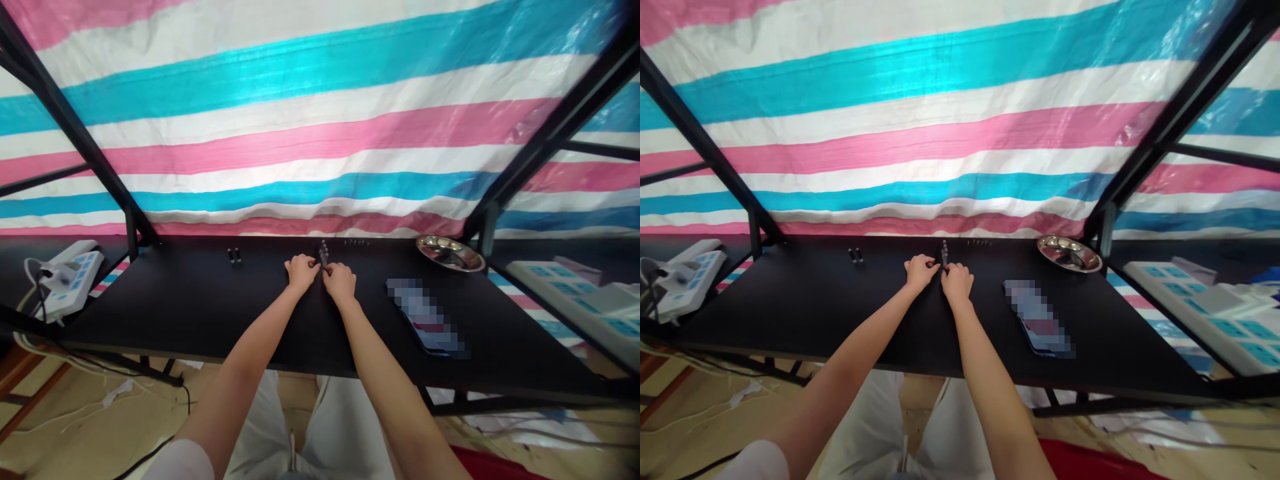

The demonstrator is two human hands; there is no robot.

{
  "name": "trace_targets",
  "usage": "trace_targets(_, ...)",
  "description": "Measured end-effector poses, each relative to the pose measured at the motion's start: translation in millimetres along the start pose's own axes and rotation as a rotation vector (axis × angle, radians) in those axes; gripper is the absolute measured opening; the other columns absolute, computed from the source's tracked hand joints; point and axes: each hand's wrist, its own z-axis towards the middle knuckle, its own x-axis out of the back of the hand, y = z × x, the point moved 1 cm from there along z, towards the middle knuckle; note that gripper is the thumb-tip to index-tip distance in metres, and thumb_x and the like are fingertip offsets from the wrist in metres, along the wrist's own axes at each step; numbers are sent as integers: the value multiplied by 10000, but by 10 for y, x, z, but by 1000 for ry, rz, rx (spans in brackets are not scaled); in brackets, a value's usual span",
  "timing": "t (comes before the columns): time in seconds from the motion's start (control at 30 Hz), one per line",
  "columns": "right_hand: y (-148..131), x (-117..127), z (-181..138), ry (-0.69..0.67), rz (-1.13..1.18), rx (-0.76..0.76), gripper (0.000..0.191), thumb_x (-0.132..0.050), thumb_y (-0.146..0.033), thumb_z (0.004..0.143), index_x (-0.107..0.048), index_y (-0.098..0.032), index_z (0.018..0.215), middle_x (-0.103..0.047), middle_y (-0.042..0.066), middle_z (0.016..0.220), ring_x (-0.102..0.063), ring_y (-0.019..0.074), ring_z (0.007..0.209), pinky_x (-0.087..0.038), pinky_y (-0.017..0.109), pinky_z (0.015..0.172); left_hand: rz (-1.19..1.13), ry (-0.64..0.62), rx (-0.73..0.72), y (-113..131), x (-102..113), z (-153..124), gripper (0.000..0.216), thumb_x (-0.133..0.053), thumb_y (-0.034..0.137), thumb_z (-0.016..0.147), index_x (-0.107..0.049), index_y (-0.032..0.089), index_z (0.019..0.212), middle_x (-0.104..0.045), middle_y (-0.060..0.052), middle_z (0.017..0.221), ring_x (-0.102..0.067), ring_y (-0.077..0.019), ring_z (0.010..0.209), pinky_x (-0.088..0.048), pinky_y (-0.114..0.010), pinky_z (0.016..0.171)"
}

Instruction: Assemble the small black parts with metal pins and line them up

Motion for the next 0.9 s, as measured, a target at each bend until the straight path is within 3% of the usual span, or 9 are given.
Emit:
trace_targets(0.3, 6, -18, 12, -1, 4, 10, 226, -466, -275, 809, -636, -186, 930, -604, 99, 972, -512, 231, 930, -363, 325, 723, 123, -28, -27, -60, -70, 43, 134, -635, 325, 686, -688, 208, 724, -628, -62, 762, -526, -238, 847, -281, -382, 820)
trace_targets(0.9, -3, -7, 0, -28, -2, 6, 224, -471, -282, 817, -628, -193, 948, -600, 88, 989, -522, 219, 942, -371, 317, 739, 253, -79, -26, -60, -82, 92, 243, -583, 375, 727, -686, 210, 873, -660, -64, 864, -536, -241, 896, -291, -393, 830)
